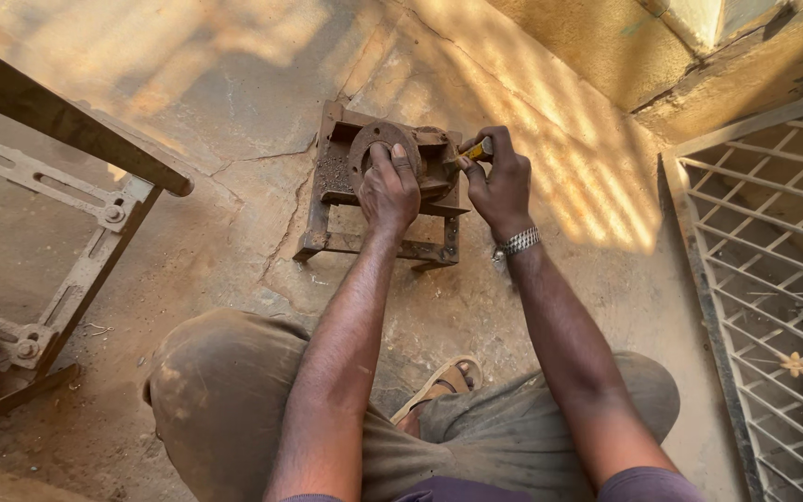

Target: The person sits on the ground holding a rusty cast-iron flange mounted on a metal bracket and files its edges and hub with a yellow-handled file, repositioning the part and working around its surface to remove rust.

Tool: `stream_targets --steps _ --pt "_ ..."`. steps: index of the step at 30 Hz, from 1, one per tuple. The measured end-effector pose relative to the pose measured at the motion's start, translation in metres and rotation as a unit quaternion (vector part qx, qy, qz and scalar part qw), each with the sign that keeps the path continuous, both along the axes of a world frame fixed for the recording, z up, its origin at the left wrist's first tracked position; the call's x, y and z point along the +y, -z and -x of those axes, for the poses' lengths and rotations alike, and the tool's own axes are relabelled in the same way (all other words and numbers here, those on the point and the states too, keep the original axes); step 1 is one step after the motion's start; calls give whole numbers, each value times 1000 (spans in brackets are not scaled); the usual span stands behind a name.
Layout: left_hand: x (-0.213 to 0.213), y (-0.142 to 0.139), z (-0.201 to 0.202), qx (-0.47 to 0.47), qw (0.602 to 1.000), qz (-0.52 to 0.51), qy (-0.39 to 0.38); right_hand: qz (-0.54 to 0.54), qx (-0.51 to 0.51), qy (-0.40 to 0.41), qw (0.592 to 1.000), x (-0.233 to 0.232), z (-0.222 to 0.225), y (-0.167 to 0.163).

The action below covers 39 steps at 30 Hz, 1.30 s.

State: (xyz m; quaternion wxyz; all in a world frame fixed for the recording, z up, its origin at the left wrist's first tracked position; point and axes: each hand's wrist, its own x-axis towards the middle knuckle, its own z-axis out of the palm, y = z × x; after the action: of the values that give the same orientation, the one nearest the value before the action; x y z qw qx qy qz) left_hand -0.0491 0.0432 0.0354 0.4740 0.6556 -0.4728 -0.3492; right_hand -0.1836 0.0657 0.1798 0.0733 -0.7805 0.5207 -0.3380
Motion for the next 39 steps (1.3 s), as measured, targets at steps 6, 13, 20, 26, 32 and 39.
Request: stream_targets --steps 6,13,20,26,32,39 --pt "0 -6 -6 -11 1000 15 -23 -31 -94 36 994 3 -3 -6" --pt "1 0 -5 -1 999 30 -22 100 -92 2 991 11 -9 -4" --pt "-5 15 -3 -6 1000 5 -15 78 -36 21 996 5 -2 3" --pt "1 20 -6 -16 999 -30 31 -36 7 76 996 3 0 -3" --pt "26 18 -52 -76 958 262 88 -32 -254 17 967 35 34 -1" --pt "22 -5 -41 -112 979 160 62 -61 -296 43 952 42 40 5"
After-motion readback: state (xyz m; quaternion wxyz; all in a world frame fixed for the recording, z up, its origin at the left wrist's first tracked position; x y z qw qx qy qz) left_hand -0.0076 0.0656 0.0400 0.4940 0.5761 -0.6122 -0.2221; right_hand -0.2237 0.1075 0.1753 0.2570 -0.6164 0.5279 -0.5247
